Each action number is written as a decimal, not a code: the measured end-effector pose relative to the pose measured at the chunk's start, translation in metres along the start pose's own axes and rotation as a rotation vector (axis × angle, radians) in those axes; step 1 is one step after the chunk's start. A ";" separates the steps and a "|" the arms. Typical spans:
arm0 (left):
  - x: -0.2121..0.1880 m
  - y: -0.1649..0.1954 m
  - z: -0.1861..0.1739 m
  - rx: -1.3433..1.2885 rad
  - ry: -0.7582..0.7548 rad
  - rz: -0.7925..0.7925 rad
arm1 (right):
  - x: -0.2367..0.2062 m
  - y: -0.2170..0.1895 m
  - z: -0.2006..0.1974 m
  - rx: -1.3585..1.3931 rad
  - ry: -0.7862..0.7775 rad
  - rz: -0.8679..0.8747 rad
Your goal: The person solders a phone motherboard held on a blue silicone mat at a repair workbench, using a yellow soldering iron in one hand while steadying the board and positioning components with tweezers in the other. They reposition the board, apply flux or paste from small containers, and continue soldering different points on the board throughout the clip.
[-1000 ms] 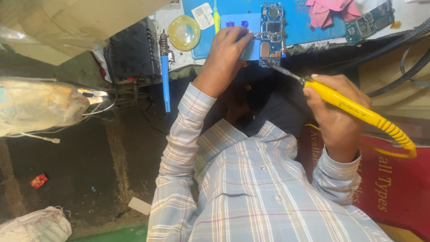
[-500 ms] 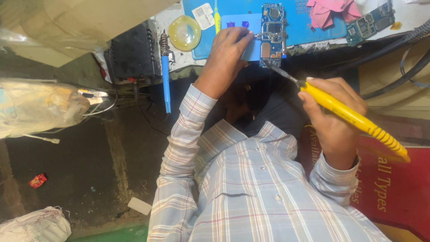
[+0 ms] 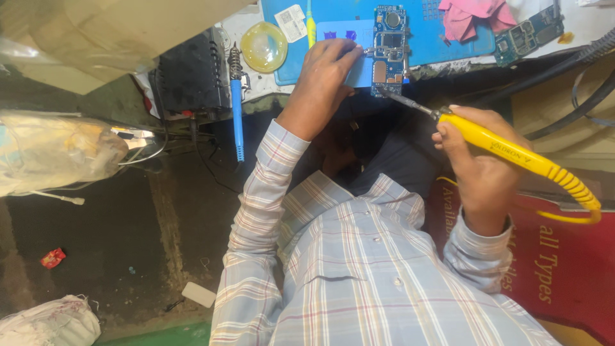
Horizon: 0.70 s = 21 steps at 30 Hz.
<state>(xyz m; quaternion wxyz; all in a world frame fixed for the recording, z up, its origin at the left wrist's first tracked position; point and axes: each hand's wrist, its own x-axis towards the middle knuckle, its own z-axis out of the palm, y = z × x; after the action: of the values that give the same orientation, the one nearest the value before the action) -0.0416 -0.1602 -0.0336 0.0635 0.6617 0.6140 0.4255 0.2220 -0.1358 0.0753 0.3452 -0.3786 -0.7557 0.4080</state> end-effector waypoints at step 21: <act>0.000 -0.009 -0.005 -0.022 -0.031 0.016 | -0.007 0.005 0.019 0.072 0.091 -0.002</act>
<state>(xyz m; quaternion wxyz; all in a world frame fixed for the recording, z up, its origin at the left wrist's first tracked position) -0.0518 -0.1602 -0.0362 0.0769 0.6725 0.6028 0.4224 0.2107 -0.1463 0.0609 0.3929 -0.3832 -0.7244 0.4171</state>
